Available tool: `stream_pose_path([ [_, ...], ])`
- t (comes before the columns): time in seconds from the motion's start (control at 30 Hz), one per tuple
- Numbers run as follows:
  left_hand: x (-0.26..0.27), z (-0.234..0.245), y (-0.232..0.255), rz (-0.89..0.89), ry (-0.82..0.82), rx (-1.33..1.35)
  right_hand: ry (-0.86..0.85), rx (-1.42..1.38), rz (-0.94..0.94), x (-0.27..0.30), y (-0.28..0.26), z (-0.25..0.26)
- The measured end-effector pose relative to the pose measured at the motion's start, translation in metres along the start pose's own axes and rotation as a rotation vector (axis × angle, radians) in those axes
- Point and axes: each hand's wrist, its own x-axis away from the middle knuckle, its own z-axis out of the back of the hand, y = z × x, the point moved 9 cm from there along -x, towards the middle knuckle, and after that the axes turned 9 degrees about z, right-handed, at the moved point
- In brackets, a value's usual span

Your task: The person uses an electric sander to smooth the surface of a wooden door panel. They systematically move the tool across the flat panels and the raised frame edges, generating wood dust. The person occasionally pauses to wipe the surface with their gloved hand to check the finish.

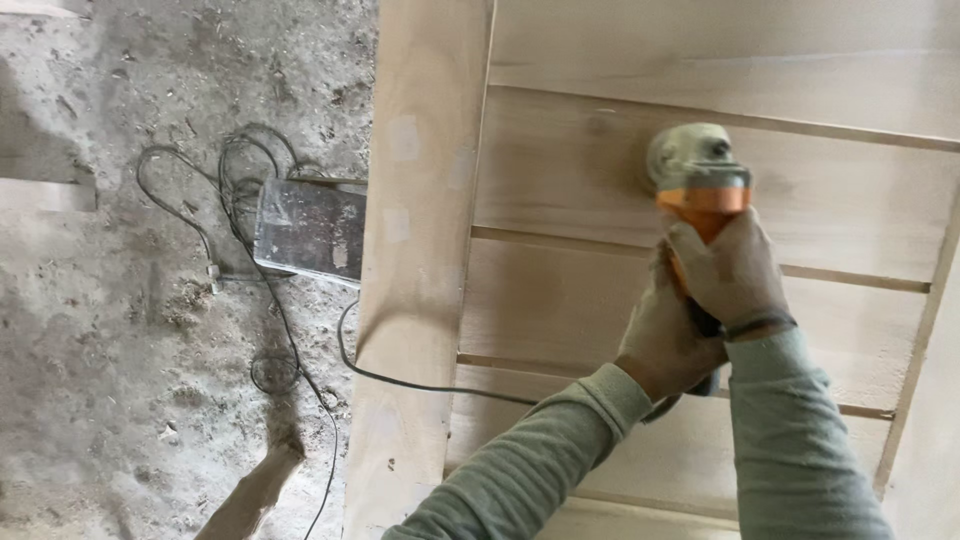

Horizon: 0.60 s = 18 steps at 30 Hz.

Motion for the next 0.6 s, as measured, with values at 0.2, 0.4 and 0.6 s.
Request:
stream_pose_path([
  [0.2, 0.012, 0.027, -0.008, 0.035, 0.017, -0.051, 0.032, -0.023, 0.006, 0.008, -0.023, -0.017],
  [0.4, 0.011, 0.097, -0.007, -0.004, 0.183, -0.001, -0.085, -0.073, 0.084, -0.007, -0.106, -0.061],
  [0.6, 0.015, 0.138, 0.008, -0.129, 0.225, 0.127, -0.147, -0.081, 0.124, -0.018, -0.159, -0.077],
])
